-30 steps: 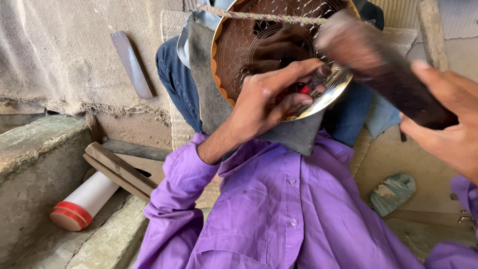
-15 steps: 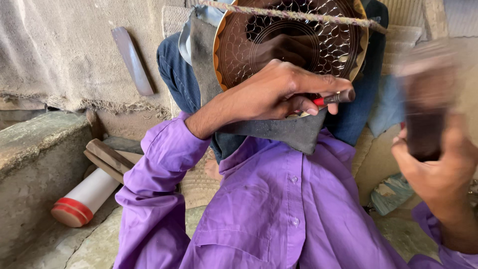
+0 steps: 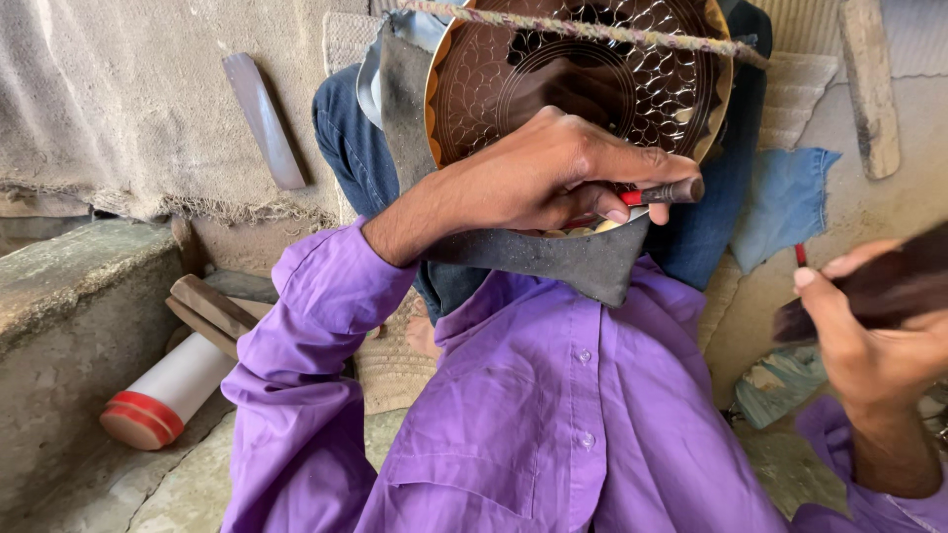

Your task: The person sits on the ground with a decorative metal plate resting on a sandbag on their lap and hammers a punch along the plate's embossed pattern, repositioning the punch by hand between strikes to chase the design into the metal. At the end they set the punch aside, untie the rope holding the plate, and lift the finished plate off the sandbag.

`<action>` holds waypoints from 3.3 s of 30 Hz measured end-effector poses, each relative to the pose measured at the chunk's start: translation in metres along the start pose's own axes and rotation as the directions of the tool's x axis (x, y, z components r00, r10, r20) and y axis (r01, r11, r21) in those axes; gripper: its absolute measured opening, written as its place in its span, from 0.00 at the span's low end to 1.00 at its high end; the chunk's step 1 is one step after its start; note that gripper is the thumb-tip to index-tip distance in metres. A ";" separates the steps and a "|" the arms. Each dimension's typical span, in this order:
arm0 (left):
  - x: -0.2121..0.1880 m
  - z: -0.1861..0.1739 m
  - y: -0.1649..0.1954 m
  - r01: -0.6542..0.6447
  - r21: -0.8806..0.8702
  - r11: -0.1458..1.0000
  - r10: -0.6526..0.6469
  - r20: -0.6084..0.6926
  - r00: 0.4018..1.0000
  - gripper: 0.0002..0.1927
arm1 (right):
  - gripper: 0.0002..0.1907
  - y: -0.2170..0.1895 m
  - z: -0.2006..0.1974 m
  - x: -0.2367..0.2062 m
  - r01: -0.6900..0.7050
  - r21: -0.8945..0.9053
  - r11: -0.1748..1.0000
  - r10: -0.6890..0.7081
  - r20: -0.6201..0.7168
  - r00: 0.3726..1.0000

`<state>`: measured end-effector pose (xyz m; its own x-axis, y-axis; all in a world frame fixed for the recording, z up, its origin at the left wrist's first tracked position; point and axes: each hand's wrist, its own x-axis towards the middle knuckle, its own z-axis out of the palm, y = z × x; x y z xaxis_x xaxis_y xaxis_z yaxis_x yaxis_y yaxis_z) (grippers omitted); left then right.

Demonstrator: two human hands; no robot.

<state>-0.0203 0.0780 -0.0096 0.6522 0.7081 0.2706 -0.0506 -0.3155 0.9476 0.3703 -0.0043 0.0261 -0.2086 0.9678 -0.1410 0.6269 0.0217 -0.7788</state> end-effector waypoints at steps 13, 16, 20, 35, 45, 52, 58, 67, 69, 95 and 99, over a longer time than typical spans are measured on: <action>-0.020 0.027 0.028 0.269 0.156 0.950 -0.193 -0.382 0.904 0.25 | 0.36 -0.026 -0.004 0.063 0.061 -0.055 0.997 -0.051 0.176 0.983; -0.022 0.039 0.035 0.314 0.045 0.948 -0.245 -0.524 0.816 0.26 | 0.14 0.005 -0.011 0.075 0.059 -0.047 0.997 -0.047 0.236 0.971; -0.023 0.041 0.035 0.302 0.009 0.953 -0.251 -0.531 0.809 0.26 | 0.09 0.028 -0.022 0.082 -0.111 -0.069 0.991 0.125 0.252 0.960; -0.020 0.063 0.046 0.454 -0.066 0.889 -0.361 -0.710 0.605 0.24 | 0.49 -0.080 0.004 0.158 0.437 -0.318 0.841 -0.180 0.598 0.781; -0.018 0.070 0.047 0.550 -0.084 0.831 -0.396 -0.784 0.478 0.25 | 0.47 -0.090 0.005 0.191 0.437 -0.137 0.889 -0.215 0.717 0.663; -0.023 0.052 0.046 0.387 -0.017 0.922 -0.305 -0.648 0.698 0.23 | 0.46 -0.063 -0.005 0.161 0.238 -0.189 0.953 -0.098 0.551 0.829; -0.020 0.030 0.036 0.314 0.100 0.944 -0.251 -0.398 0.882 0.25 | 0.45 -0.040 -0.007 0.097 0.001 -0.094 0.996 0.033 0.358 0.933; -0.006 0.007 0.010 0.108 -0.059 0.992 -0.110 -0.031 0.993 0.26 | 0.43 -0.044 0.019 0.035 0.286 -0.315 0.905 -0.232 0.199 0.952; -0.003 0.003 0.005 0.091 -0.067 0.994 -0.088 0.047 0.995 0.27 | 0.42 -0.039 0.033 0.024 0.312 -0.249 0.917 -0.291 0.117 0.950; -0.007 -0.001 0.013 0.045 0.059 0.997 -0.044 -0.018 0.999 0.24 | 0.22 -0.012 0.036 0.010 0.098 -0.174 0.980 -0.085 0.078 0.993; -0.016 0.011 0.022 0.181 0.191 0.965 -0.145 -0.187 0.972 0.28 | 0.34 -0.016 0.024 0.029 0.099 -0.145 0.984 -0.079 0.139 0.987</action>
<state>-0.0233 0.0528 0.0051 0.4998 0.8518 0.1570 0.2132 -0.2967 0.9309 0.3358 0.0178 0.0194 -0.3596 0.9188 -0.1629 0.7054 0.1533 -0.6920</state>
